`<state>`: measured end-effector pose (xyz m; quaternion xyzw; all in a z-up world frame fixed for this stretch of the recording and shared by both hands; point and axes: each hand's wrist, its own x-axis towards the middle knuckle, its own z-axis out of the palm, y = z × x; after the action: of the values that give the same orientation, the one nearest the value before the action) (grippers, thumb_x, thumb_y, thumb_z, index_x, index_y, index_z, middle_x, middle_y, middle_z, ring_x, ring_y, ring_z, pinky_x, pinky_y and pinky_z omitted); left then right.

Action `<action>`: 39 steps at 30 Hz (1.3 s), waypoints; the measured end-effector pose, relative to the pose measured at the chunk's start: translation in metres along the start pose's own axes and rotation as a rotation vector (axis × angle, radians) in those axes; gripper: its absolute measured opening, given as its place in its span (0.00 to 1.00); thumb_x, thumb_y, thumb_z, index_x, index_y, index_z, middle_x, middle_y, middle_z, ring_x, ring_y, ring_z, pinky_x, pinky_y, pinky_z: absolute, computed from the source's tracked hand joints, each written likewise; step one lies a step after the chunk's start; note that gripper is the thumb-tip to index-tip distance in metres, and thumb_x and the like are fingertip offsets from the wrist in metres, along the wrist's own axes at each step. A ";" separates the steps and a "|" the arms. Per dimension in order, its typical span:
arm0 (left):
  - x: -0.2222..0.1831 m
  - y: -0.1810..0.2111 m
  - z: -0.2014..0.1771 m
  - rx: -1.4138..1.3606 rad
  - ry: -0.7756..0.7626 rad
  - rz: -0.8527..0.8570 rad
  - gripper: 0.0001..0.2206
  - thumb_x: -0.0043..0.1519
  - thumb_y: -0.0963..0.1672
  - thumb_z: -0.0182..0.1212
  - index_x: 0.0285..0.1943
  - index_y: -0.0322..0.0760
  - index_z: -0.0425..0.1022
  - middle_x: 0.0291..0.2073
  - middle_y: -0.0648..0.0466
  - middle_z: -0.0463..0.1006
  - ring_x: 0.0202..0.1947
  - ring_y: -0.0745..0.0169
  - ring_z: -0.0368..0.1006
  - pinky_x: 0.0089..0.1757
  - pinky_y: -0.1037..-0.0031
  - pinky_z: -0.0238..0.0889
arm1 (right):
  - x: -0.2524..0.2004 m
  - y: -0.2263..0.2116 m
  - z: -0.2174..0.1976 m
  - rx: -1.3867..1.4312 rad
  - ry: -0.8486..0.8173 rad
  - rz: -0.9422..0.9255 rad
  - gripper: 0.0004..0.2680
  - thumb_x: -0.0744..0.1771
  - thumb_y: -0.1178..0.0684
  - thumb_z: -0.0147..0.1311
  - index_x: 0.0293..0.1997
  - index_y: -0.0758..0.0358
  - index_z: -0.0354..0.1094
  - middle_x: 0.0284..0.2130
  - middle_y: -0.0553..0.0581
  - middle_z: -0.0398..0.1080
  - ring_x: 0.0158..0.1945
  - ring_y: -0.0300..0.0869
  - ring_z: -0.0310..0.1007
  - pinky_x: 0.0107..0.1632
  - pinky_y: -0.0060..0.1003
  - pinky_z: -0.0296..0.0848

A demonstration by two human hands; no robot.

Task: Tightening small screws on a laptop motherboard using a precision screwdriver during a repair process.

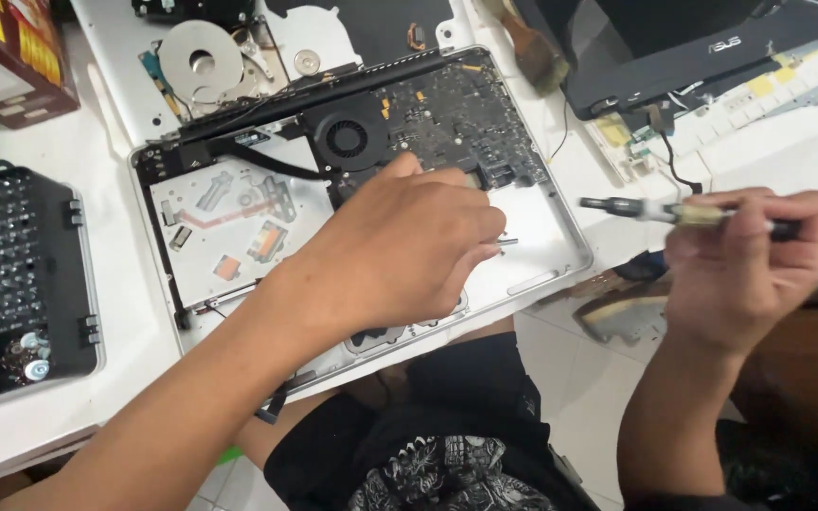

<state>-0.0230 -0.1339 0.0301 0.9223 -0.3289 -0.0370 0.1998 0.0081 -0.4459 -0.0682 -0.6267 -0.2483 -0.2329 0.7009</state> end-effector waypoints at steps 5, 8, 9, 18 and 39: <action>0.029 0.004 0.017 0.136 -0.025 -0.001 0.09 0.68 0.44 0.58 0.36 0.41 0.81 0.29 0.58 0.80 0.39 0.55 0.74 0.46 0.56 0.63 | -0.022 -0.002 -0.011 -0.111 0.165 0.133 0.09 0.73 0.48 0.58 0.47 0.56 0.59 0.36 0.60 0.73 0.35 0.43 0.76 0.30 0.33 0.67; 0.045 0.002 0.044 0.230 0.079 0.097 0.07 0.64 0.47 0.62 0.39 0.42 0.82 0.33 0.56 0.81 0.41 0.49 0.74 0.41 0.52 0.63 | -0.029 0.003 -0.026 -0.062 0.243 0.167 0.07 0.74 0.50 0.57 0.49 0.55 0.60 0.36 0.58 0.73 0.32 0.42 0.75 0.31 0.33 0.70; 0.044 0.007 0.034 0.229 0.077 0.098 0.07 0.64 0.47 0.62 0.39 0.42 0.82 0.33 0.56 0.81 0.41 0.49 0.74 0.41 0.52 0.63 | -0.030 0.003 -0.029 -0.063 0.244 0.169 0.07 0.74 0.50 0.57 0.49 0.55 0.60 0.36 0.58 0.73 0.32 0.42 0.75 0.31 0.33 0.70; 0.029 -0.001 0.031 0.229 -0.122 -0.055 0.04 0.61 0.42 0.59 0.40 0.38 0.77 0.39 0.52 0.76 0.42 0.49 0.71 0.44 0.53 0.62 | -0.042 0.007 -0.035 -0.051 0.335 0.221 0.06 0.74 0.53 0.54 0.48 0.56 0.58 0.35 0.62 0.71 0.37 0.44 0.74 0.31 0.32 0.67; 0.025 -0.005 0.047 0.445 -0.013 0.131 0.12 0.50 0.33 0.54 0.39 0.38 0.72 0.36 0.50 0.73 0.36 0.50 0.69 0.42 0.59 0.61 | -0.030 -0.017 0.022 -0.427 0.030 -0.010 0.03 0.71 0.64 0.54 0.45 0.70 0.62 0.38 0.66 0.74 0.45 0.53 0.80 0.50 0.39 0.76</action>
<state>-0.0098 -0.1620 -0.0136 0.9200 -0.3895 0.0434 -0.0089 -0.0266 -0.4249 -0.0724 -0.7562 -0.1862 -0.2930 0.5547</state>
